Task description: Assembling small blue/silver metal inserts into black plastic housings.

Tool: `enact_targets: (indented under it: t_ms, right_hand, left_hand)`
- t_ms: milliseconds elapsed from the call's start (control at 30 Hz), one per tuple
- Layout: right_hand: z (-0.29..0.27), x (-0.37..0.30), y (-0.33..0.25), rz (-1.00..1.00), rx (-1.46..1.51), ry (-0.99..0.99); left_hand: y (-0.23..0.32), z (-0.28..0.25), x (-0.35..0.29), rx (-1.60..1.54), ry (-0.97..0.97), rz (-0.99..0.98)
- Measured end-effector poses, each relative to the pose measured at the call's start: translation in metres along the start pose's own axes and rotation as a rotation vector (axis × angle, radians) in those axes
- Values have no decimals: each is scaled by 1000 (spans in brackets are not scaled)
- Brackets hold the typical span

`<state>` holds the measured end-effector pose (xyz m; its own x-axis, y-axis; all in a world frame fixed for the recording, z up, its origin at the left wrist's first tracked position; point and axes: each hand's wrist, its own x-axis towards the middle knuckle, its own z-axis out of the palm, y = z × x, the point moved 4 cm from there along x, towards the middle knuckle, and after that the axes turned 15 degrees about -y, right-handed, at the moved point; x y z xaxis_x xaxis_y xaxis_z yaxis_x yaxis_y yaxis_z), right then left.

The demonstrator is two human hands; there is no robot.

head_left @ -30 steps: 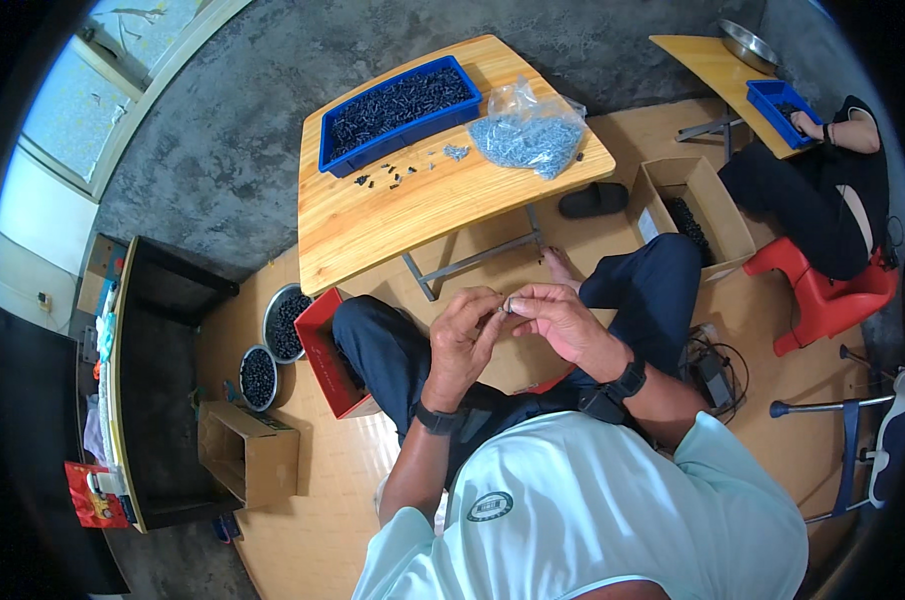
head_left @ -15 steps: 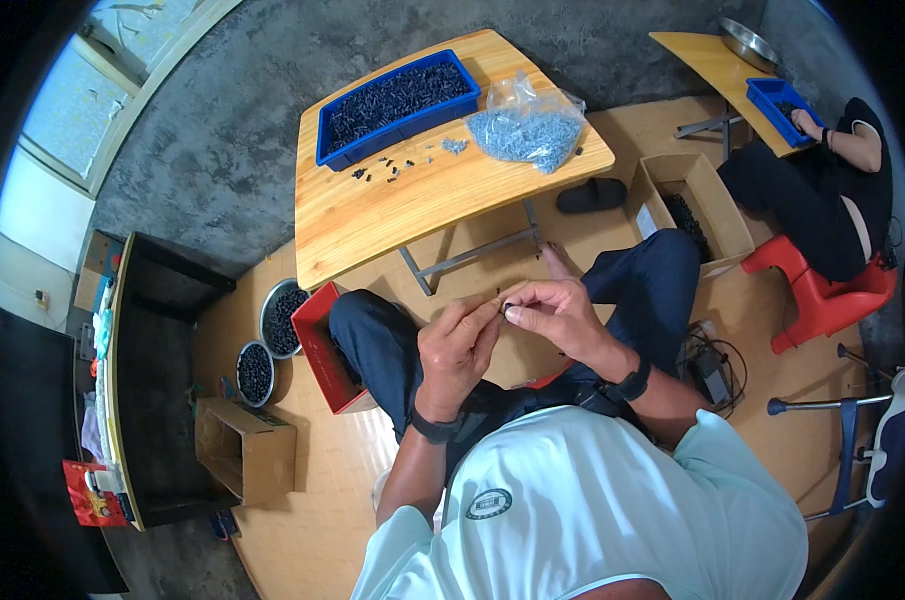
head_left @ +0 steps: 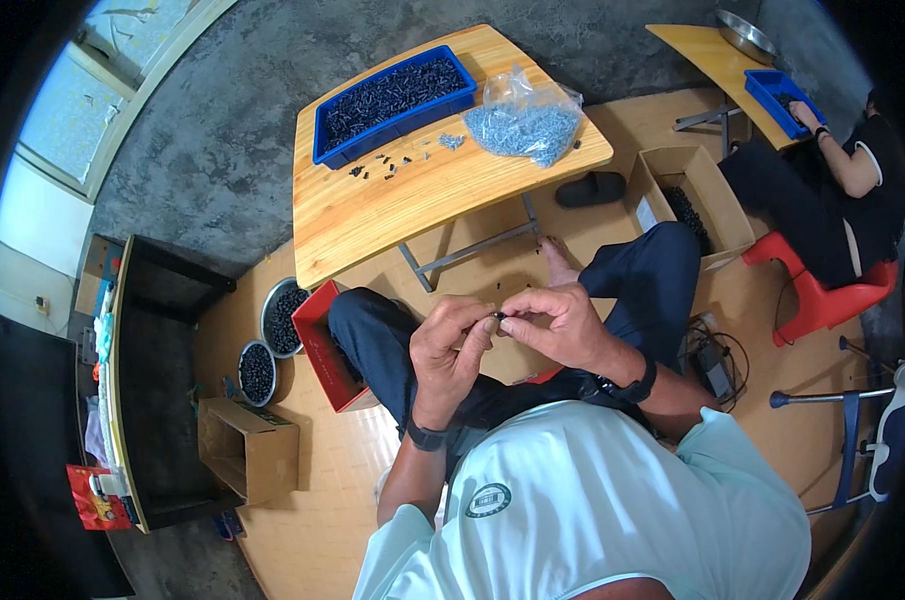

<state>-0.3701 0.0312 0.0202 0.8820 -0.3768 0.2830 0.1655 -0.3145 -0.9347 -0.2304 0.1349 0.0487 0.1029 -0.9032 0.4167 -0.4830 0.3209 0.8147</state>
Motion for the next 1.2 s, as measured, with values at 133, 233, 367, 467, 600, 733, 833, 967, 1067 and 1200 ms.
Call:
enact_targets:
  t_ms: [133,233,367,467,600,733,833,967,1067,1200]
  right_hand:
    - [2,0,2,2,-79,-3]
    - [0,-1,3,19,-109,-11]
    - [-1,-1,6,29,-89,-15]
    - [0,-2,9,56,-6,-34]
    - [2,-6,21,138,221,-104]
    - [2,-7,28,174,287,-137]
    - [2,-9,30,159,378,-121]
    - [2,-12,39,173,480,-135]
    - [1,-12,41,191,618,-101]
    - [4,-7,40,205,687,-115]
  left_hand:
    - [-3,0,1,113,-26,80]
    - [5,1,5,188,-81,47]
    - [10,-2,9,269,-140,108]
    - [11,-1,8,293,-189,88]
    - [9,0,8,279,-236,43]
    - [11,11,3,332,-164,-8]
    - [12,18,-4,407,-124,14]
    - [13,25,-8,469,-95,64]
    - [12,27,-6,324,-149,-31]
    - [4,23,-6,311,-62,35]
